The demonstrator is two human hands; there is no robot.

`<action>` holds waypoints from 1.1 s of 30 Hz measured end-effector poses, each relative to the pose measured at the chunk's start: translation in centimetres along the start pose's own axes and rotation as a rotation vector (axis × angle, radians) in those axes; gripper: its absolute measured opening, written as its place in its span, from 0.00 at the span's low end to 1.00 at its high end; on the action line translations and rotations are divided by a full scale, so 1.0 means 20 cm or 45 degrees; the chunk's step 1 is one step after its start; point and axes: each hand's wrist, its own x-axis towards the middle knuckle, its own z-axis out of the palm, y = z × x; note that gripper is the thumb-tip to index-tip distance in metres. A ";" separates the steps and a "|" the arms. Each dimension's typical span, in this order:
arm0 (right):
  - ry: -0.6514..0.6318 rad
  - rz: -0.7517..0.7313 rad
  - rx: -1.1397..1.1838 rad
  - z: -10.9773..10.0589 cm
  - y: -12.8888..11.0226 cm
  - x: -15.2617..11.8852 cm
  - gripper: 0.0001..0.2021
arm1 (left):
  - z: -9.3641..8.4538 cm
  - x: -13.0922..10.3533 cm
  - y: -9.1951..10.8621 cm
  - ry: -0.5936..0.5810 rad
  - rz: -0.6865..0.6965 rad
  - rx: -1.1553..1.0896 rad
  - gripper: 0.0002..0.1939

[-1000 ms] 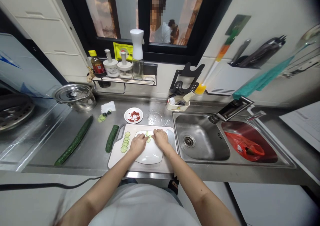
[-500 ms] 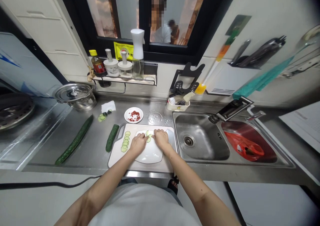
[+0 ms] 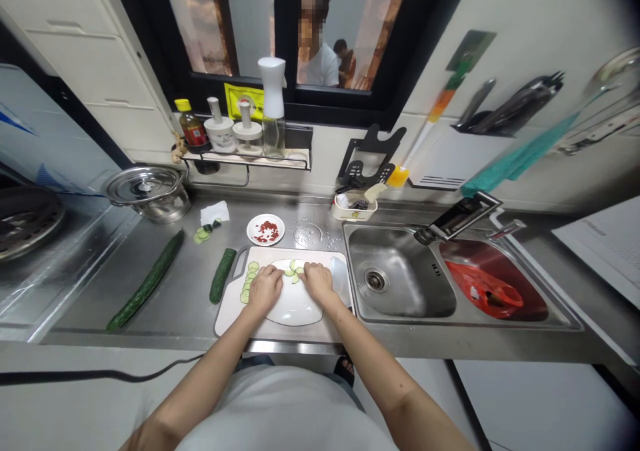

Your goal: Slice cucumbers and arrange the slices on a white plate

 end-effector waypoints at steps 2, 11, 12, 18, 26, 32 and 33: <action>0.002 -0.013 -0.005 0.00 -0.01 0.00 0.14 | -0.01 -0.02 -0.02 0.051 -0.025 -0.031 0.14; 0.078 0.022 0.093 -0.01 0.05 -0.05 0.14 | -0.11 -0.18 -0.24 0.276 -0.239 -0.198 0.14; 0.091 0.034 0.113 -0.01 0.06 -0.07 0.14 | -0.12 -0.21 -0.27 0.273 -0.284 -0.205 0.14; 0.183 0.063 0.220 0.01 0.12 -0.19 0.14 | -0.12 -0.33 -0.40 0.209 -0.452 -0.176 0.15; 0.291 0.032 0.355 0.02 0.10 -0.27 0.14 | -0.07 -0.37 -0.38 0.058 -0.563 -0.051 0.17; 0.300 0.020 0.399 0.03 0.09 -0.31 0.14 | -0.04 -0.36 -0.38 0.077 -0.593 -0.082 0.15; 0.301 0.017 0.401 0.03 0.09 -0.31 0.14 | -0.04 -0.36 -0.38 0.079 -0.605 -0.102 0.16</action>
